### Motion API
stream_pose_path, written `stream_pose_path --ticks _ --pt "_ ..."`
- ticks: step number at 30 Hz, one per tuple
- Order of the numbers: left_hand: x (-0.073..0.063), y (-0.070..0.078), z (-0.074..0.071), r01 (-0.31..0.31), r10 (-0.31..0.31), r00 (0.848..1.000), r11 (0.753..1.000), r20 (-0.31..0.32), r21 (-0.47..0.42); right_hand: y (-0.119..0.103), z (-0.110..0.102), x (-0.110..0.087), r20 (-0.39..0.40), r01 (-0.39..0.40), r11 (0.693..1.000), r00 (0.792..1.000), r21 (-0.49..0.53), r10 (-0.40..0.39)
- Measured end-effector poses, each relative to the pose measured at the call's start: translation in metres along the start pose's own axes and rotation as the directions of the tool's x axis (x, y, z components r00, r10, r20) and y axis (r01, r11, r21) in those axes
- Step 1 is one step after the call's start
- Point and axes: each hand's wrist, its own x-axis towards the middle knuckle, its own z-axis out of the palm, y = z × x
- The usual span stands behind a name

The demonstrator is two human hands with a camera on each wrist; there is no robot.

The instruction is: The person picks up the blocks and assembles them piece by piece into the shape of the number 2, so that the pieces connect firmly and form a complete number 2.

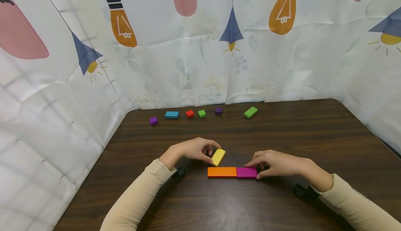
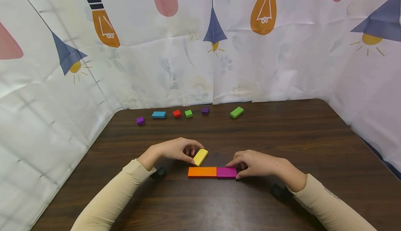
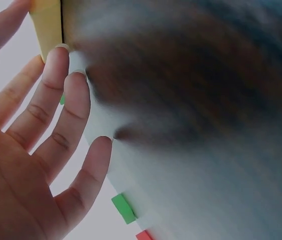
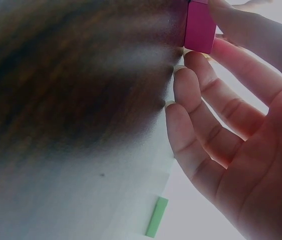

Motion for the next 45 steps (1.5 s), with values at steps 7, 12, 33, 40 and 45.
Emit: stream_pose_path --ticks 7,12,33,40,45 --pt "0.0004 0.0005 -0.0004 0.004 -0.004 1.000 1.000 0.011 0.006 -0.0013 -0.0008 -0.0003 0.002 -0.011 1.000 1.000 -0.004 0.011" --pt "-0.0001 0.0002 0.0000 0.014 -0.014 1.000 1.000 0.016 -0.004 -0.0016 -0.0007 0.0006 -0.001 0.000 1.000 1.000 -0.006 0.000" --pt "-0.0002 0.0033 0.0008 -0.029 0.029 1.000 0.999 -0.003 0.029 -0.0011 0.0003 0.0010 0.001 0.000 1.000 1.000 -0.017 0.000" --pt "0.0004 0.0014 0.0016 -0.046 0.047 0.999 0.998 -0.022 0.037 -0.0001 0.0005 0.0001 0.004 -0.014 1.000 1.000 -0.015 0.014" --pt "0.0000 0.0013 0.0012 -0.067 0.068 0.997 0.997 -0.027 0.050 -0.0013 0.0002 0.0005 0.002 -0.009 1.000 1.000 -0.012 0.009"
